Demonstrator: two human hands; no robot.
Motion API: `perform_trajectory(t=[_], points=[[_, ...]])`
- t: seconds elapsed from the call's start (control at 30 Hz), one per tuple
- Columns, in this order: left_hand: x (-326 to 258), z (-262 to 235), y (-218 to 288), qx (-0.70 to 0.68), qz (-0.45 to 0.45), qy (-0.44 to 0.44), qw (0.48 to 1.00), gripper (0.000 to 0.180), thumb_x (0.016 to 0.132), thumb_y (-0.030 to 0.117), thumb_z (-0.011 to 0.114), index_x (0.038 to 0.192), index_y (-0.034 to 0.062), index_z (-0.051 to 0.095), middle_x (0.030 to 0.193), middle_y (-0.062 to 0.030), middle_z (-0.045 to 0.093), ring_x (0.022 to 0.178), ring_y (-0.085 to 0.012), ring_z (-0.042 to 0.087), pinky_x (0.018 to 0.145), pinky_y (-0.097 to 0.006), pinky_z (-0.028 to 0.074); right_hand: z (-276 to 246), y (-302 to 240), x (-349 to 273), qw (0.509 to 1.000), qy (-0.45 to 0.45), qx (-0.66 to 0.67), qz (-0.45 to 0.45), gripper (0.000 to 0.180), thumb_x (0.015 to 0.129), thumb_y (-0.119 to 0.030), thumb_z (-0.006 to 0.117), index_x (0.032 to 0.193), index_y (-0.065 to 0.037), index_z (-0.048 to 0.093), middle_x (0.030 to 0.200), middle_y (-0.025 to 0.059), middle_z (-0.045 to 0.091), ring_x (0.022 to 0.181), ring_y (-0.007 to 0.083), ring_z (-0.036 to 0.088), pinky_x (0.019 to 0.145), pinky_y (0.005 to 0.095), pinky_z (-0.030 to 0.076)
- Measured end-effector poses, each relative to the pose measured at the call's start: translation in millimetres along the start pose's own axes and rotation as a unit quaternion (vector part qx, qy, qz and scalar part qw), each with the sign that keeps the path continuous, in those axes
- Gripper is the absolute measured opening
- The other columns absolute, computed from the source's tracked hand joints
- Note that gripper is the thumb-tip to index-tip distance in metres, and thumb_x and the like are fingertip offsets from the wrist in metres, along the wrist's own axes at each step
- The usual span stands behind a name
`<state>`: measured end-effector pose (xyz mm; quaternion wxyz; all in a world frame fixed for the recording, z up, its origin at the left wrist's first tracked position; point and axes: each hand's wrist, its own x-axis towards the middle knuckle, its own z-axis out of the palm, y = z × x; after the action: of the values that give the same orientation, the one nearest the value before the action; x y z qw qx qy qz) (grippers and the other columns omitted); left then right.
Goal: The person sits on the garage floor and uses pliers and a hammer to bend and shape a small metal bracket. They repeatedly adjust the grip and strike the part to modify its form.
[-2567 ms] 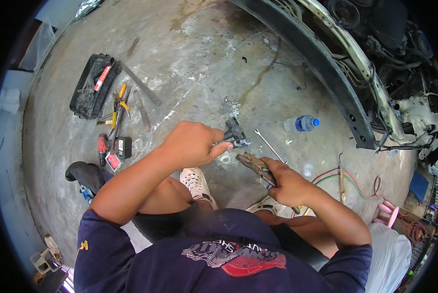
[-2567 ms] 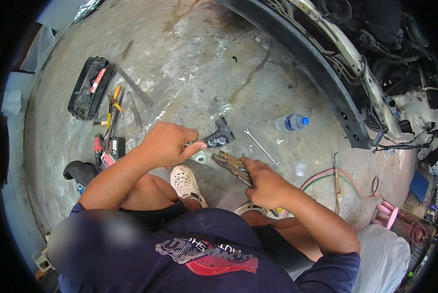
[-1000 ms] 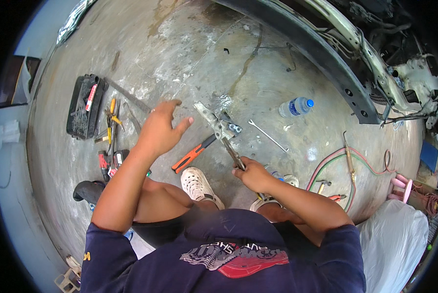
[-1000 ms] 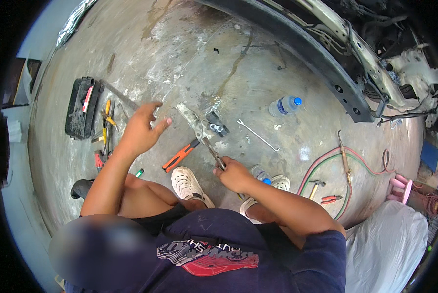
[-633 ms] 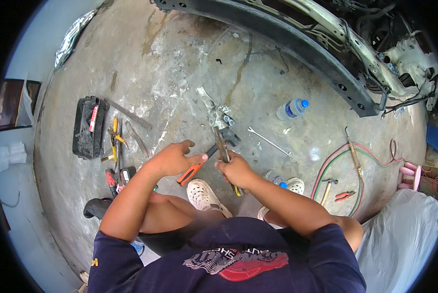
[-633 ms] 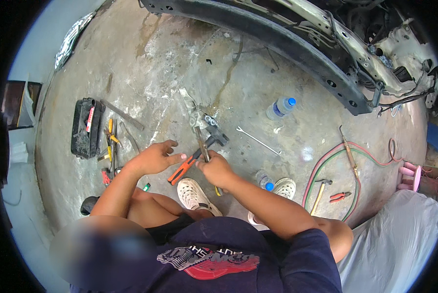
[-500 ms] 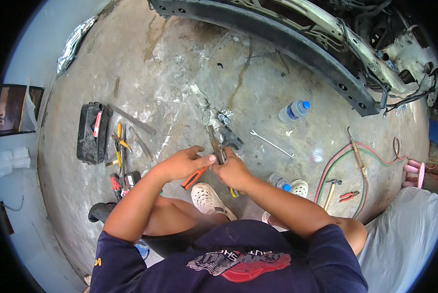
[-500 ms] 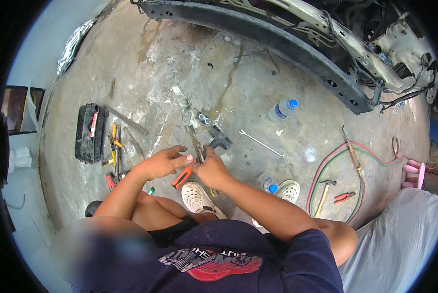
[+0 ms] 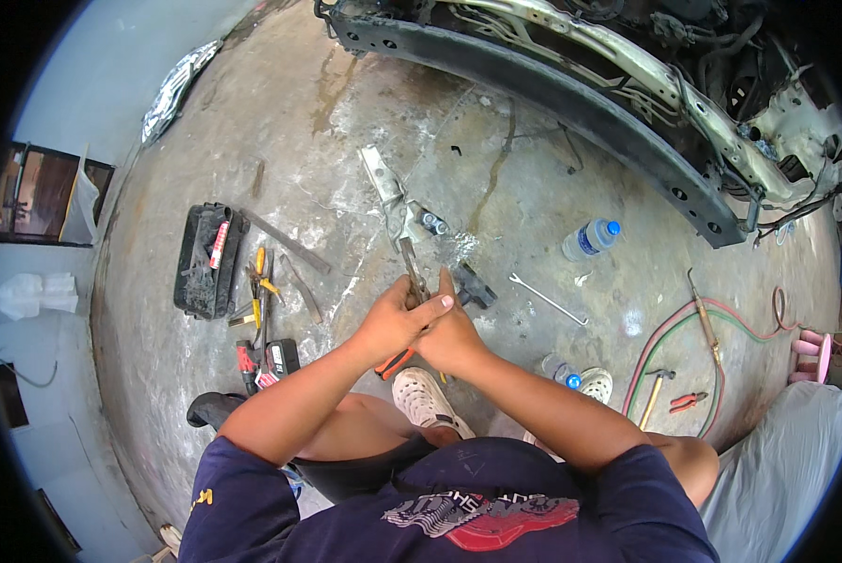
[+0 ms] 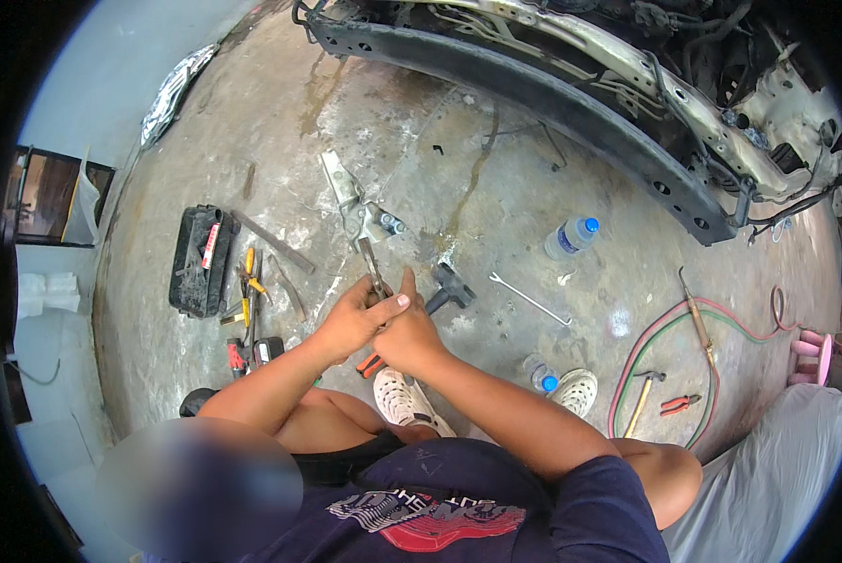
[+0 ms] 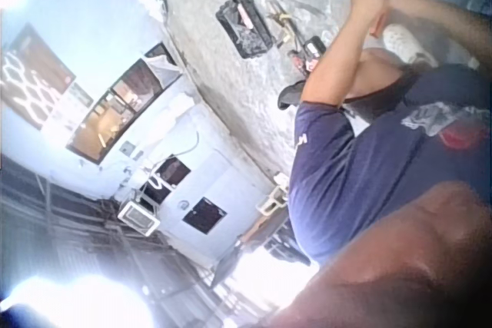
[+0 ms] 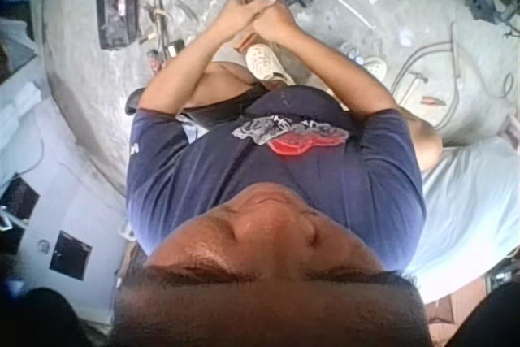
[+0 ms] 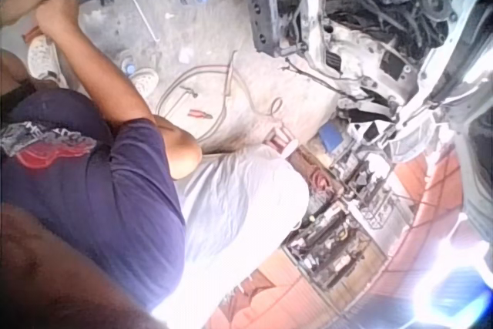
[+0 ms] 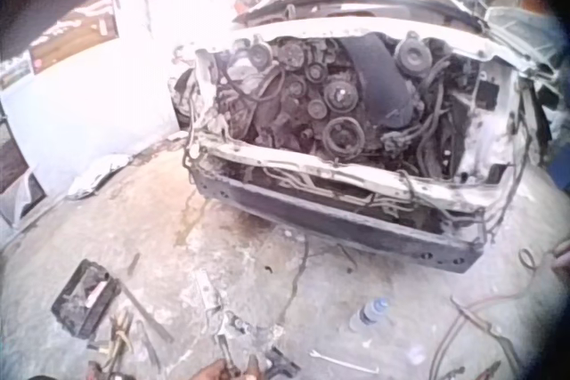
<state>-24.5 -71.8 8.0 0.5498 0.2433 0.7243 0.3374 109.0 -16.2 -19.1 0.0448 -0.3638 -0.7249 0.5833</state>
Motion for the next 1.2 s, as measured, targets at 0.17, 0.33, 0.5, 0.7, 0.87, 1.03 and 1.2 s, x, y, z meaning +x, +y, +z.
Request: perform_trajectory(t=[0.17, 0.33, 0.5, 0.7, 0.87, 1.03, 1.2], points=[[-14.0, -1.2, 33.8, 0.092, 0.002, 0.077, 0.993, 0.046, 0.090, 0.036, 0.081, 0.106, -0.0019, 0.062, 0.087, -0.0099, 0.065, 0.083, -0.0131, 0.060, 0.072, -0.031, 0.050, 4.5, 4.1, -19.4, 0.974, -0.050, 0.173, 0.140, 0.067, 0.083, -0.022, 0.067, 0.138, 0.013, 0.051, 0.133, 0.0382, 0.060, 0.125, 0.0438, 0.063, 0.103, 0.0440, 0.051], [-8.0, 4.9, 20.4, 0.062, 0.024, 0.118, 0.991, 0.043, 0.089, 0.034, 0.082, 0.104, -0.0001, 0.062, 0.086, -0.0077, 0.063, 0.080, -0.0152, 0.058, 0.071, -0.034, 0.050, 19.4, 11.5, -18.1, 0.954, -0.038, 0.260, 0.144, 0.057, 0.083, -0.018, 0.064, 0.130, 0.012, 0.054, 0.105, 0.0285, 0.071, 0.106, 0.0398, 0.073, 0.089, 0.0463, 0.056], [-10.2, 18.6, 2.5, -0.071, 0.008, 0.070, 0.995, 0.048, 0.084, 0.026, 0.089, 0.108, -0.0006, 0.057, 0.092, -0.0088, 0.063, 0.081, -0.0168, 0.060, 0.071, -0.034, 0.051, 40.7, 36.0, -15.0, 0.989, 0.032, 0.135, 0.050, 0.045, 0.088, -0.016, 0.062, 0.123, 0.012, 0.058, 0.102, 0.0310, 0.072, 0.087, 0.0398, 0.076, 0.076, 0.0475, 0.059], [12.1, 20.1, -32.7, 0.067, -0.042, 0.074, 0.994, 0.047, 0.087, 0.021, 0.086, 0.114, -0.0002, 0.055, 0.094, -0.0075, 0.063, 0.083, -0.0188, 0.062, 0.070, -0.035, 0.051, 41.9, 40.8, -17.4, 0.977, -0.008, 0.170, 0.128, 0.033, 0.087, -0.022, 0.067, 0.107, 0.004, 0.069, 0.091, 0.0266, 0.074, 0.094, 0.0427, 0.074, 0.081, 0.0501, 0.058], [57.7, 44.4, -46.9, 0.039, -0.065, 0.027, 0.997, 0.038, 0.085, 0.013, 0.085, 0.106, 0.0024, 0.056, 0.090, -0.0068, 0.063, 0.075, -0.0167, 0.062, 0.066, -0.032, 0.050, 25.8, 71.2, -3.4, 0.979, 0.027, 0.086, 0.181, 0.053, 0.082, -0.033, 0.074, 0.121, 0.002, 0.067, 0.096, 0.0285, 0.073, 0.097, 0.0420, 0.074, 0.084, 0.0476, 0.058], [66.3, 18.6, -53.5, 0.034, -0.161, -0.035, 0.986, 0.023, 0.092, 0.008, 0.073, 0.111, 0.0067, 0.060, 0.085, -0.0049, 0.062, 0.070, -0.0129, 0.060, 0.060, -0.030, 0.047, -43.1, 77.7, -44.7, 0.974, -0.218, -0.034, 0.058, 0.088, 0.083, -0.060, 0.076, 0.140, 0.005, 0.055, 0.127, 0.0313, 0.067, 0.120, 0.0429, 0.066, 0.100, 0.0495, 0.053], [102.8, -36.5, -90.0, 0.265, -0.048, -0.109, 0.957, 0.032, 0.093, 0.008, 0.071, 0.125, 0.0059, 0.068, 0.077, -0.0010, 0.057, 0.064, -0.0108, 0.054, 0.058, -0.030, 0.045, -241.8, 198.3, -126.0, 0.929, -0.128, 0.154, 0.310, 0.049, 0.094, -0.033, 0.074, 0.130, 0.000, 0.066, 0.101, 0.0098, 0.072, 0.091, 0.0185, 0.072, 0.076, 0.0317, 0.059]])
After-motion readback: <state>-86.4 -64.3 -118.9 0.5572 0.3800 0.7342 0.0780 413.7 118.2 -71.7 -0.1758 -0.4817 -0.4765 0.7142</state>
